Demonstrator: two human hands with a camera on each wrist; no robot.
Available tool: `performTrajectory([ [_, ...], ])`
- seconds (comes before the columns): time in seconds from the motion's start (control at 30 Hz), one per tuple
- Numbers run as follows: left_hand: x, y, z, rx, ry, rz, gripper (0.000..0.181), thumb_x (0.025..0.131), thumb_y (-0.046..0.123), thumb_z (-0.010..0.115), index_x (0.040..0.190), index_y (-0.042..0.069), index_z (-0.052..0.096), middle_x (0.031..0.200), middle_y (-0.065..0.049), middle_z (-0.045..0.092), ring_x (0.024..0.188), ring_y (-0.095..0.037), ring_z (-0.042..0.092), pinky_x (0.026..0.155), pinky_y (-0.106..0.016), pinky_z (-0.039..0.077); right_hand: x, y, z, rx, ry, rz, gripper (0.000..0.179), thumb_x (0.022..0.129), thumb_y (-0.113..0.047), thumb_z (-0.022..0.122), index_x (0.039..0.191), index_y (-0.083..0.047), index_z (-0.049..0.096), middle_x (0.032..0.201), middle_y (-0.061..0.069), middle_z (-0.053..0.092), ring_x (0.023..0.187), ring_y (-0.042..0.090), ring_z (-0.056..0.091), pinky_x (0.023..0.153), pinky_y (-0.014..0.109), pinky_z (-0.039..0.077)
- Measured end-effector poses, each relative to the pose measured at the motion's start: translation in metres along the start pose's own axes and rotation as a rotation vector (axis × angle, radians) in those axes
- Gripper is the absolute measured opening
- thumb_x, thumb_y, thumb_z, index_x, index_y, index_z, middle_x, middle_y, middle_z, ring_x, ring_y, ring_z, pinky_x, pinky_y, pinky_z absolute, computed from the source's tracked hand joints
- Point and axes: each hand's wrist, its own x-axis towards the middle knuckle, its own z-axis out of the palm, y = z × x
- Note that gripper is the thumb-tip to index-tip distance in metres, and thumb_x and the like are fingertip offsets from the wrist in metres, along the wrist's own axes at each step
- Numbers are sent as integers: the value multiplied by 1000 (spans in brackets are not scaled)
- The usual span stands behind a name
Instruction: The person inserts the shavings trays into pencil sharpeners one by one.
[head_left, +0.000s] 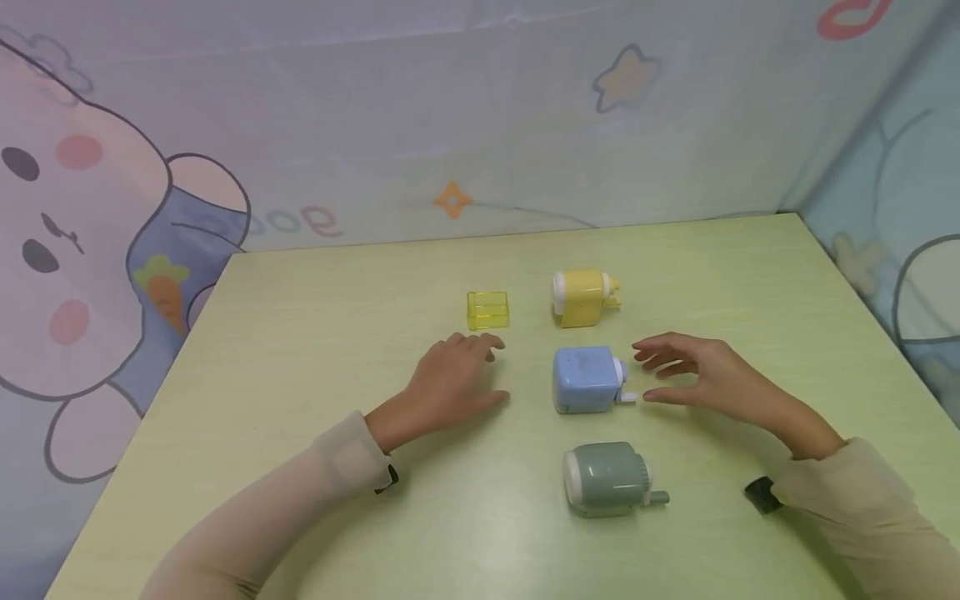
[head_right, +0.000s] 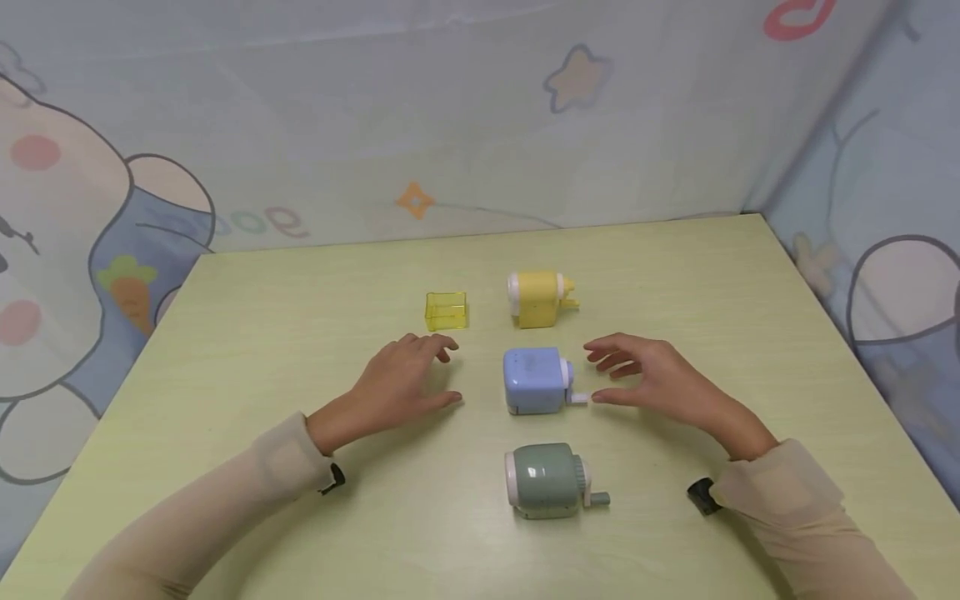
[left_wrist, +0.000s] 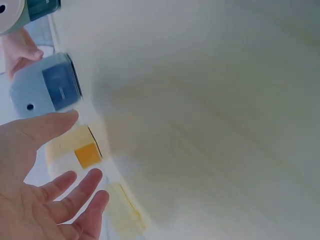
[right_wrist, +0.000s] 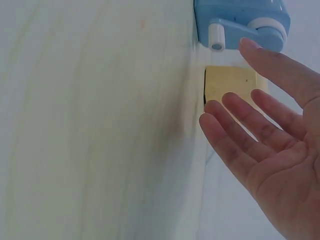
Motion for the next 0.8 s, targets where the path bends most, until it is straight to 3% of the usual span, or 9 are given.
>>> performTrajectory([
  [0.27, -10, -23, 0, 101, 57, -23, 46, 89, 40, 74, 122, 10, 61, 105, 0, 69, 98, -24, 59, 81, -37, 48, -1, 10, -6, -28, 35, 36, 44, 84, -2, 78, 124, 3, 62, 110, 14, 69, 95, 23, 69, 81, 27, 55],
  [0.57, -10, -39, 1, 90, 139, -52, 44, 88, 38, 76, 118, 9, 64, 104, -2, 70, 98, -26, 60, 78, -40, 50, -1, 18, -11, -19, 50, 84, 39, 89, -4, 75, 126, 1, 62, 113, 14, 69, 98, 19, 68, 83, 22, 52],
  [0.8, -6, -46, -2, 94, 143, -110, 45, 89, 38, 75, 120, 8, 62, 105, -2, 71, 100, -29, 61, 78, -39, 49, 1, 18, -13, -26, 57, 99, 41, 91, -6, 73, 129, 2, 60, 114, 15, 68, 99, 19, 67, 83, 20, 51],
])
